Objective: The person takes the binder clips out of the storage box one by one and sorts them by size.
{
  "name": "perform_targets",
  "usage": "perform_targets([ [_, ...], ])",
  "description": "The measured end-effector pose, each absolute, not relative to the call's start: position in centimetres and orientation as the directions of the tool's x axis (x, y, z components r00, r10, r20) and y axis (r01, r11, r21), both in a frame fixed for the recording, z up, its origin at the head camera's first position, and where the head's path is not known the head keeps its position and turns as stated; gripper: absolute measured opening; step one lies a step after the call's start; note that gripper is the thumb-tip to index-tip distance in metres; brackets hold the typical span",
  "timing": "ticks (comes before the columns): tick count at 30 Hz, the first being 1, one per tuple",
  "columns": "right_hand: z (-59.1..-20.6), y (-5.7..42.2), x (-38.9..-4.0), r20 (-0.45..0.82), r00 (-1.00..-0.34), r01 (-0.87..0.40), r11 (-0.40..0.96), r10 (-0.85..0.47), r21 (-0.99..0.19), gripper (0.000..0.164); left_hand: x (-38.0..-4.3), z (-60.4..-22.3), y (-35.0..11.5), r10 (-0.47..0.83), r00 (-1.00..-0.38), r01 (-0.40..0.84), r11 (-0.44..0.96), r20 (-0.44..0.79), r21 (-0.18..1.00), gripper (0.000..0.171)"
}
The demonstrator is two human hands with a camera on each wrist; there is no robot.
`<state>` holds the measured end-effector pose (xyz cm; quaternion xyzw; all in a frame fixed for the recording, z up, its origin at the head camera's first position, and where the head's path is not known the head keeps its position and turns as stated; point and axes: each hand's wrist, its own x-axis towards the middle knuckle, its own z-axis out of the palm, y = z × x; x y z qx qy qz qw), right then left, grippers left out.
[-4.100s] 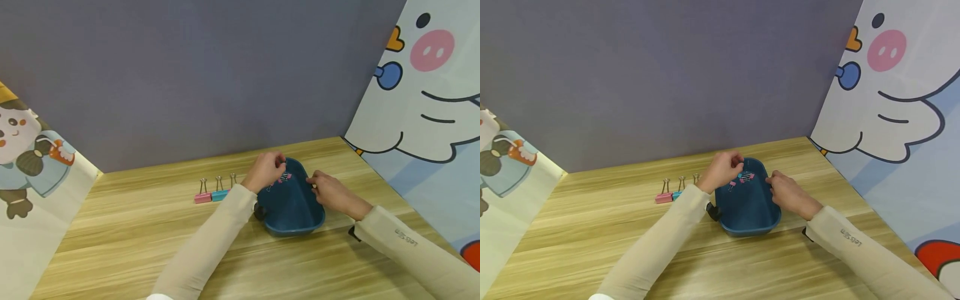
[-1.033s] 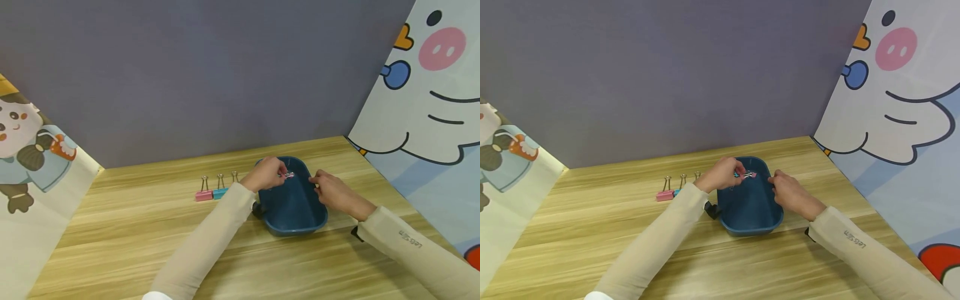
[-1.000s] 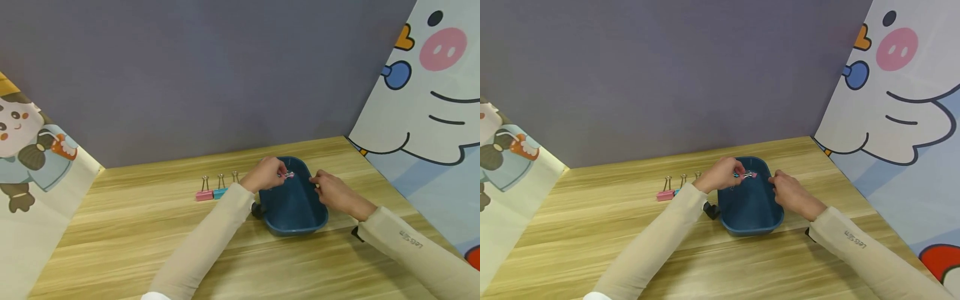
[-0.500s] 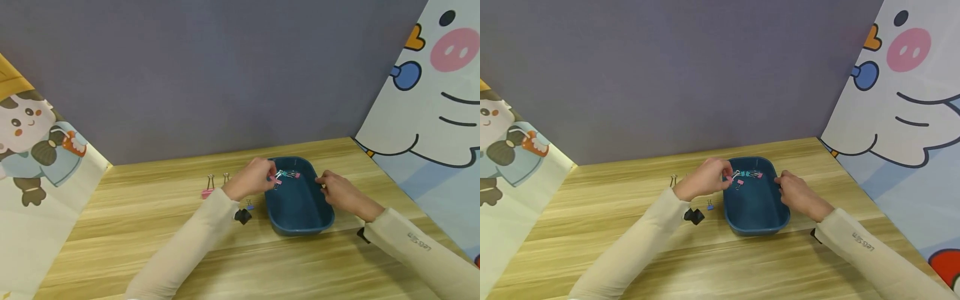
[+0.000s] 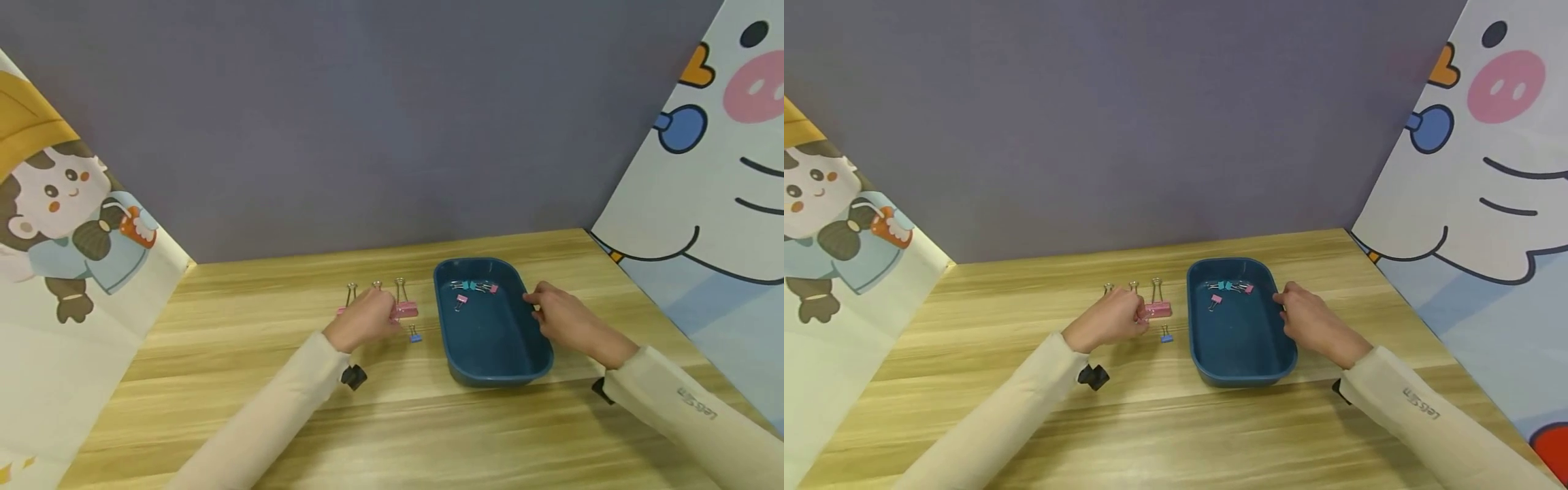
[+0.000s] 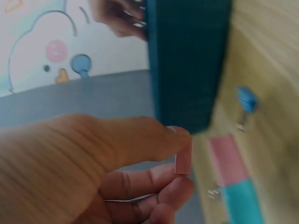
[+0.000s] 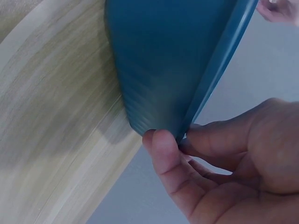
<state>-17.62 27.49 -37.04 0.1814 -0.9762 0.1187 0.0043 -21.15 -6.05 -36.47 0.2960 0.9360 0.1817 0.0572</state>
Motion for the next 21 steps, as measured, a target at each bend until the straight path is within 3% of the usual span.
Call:
perform_targets([
  [7, -37.0, 27.5, -17.5, 0.041, -0.933, -0.357, 0.906, -0.357, -0.227, 0.034, -22.0, -39.1, -7.0, 0.541, -0.835, 0.477, 0.804, -0.102, 0.354, 0.043],
  [21, -37.0, 27.5, -17.6, 0.039, -0.935, -0.352, 0.905, -0.354, -0.237, 0.035, -22.1, -41.3, -5.2, 0.575, -0.808, 0.509, 0.792, -0.132, 0.337, 0.048],
])
